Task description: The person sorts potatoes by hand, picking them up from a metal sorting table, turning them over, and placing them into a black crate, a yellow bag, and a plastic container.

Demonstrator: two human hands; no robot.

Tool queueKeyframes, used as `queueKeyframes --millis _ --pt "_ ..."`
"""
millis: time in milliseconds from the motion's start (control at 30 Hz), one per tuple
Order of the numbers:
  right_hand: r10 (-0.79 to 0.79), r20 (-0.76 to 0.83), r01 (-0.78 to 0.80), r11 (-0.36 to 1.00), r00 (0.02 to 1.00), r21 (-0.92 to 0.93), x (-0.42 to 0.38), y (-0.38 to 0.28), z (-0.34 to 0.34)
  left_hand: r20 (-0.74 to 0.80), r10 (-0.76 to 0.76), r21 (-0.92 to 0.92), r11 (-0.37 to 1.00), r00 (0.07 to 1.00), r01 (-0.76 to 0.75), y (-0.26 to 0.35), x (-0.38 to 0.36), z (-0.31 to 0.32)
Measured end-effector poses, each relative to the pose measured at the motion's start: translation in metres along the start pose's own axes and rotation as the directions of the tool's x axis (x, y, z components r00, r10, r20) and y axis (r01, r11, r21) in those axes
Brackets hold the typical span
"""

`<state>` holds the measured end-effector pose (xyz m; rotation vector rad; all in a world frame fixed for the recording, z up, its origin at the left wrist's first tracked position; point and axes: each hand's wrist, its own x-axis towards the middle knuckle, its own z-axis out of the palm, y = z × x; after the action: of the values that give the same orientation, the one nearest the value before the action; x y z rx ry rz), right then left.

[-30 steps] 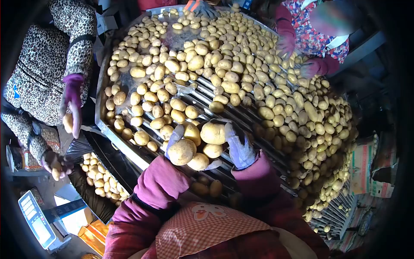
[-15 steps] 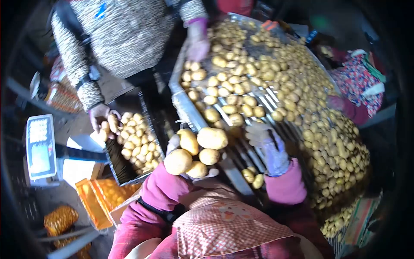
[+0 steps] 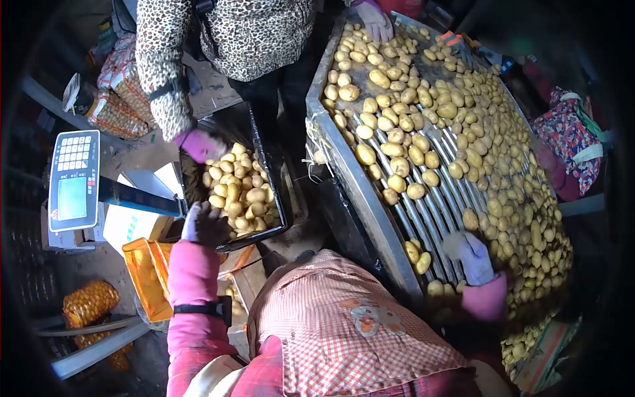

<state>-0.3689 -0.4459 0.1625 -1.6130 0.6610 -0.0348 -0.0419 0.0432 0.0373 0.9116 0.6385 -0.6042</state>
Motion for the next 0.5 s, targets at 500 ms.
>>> queueKeyframes --millis 500 --pt "0.286 0.18 -0.232 0.934 0.941 -0.273 0.001 -0.025 -0.002 0.659 -0.705 0.713 0.697 0.264 0.082 -0.133 -0.084 0.217"
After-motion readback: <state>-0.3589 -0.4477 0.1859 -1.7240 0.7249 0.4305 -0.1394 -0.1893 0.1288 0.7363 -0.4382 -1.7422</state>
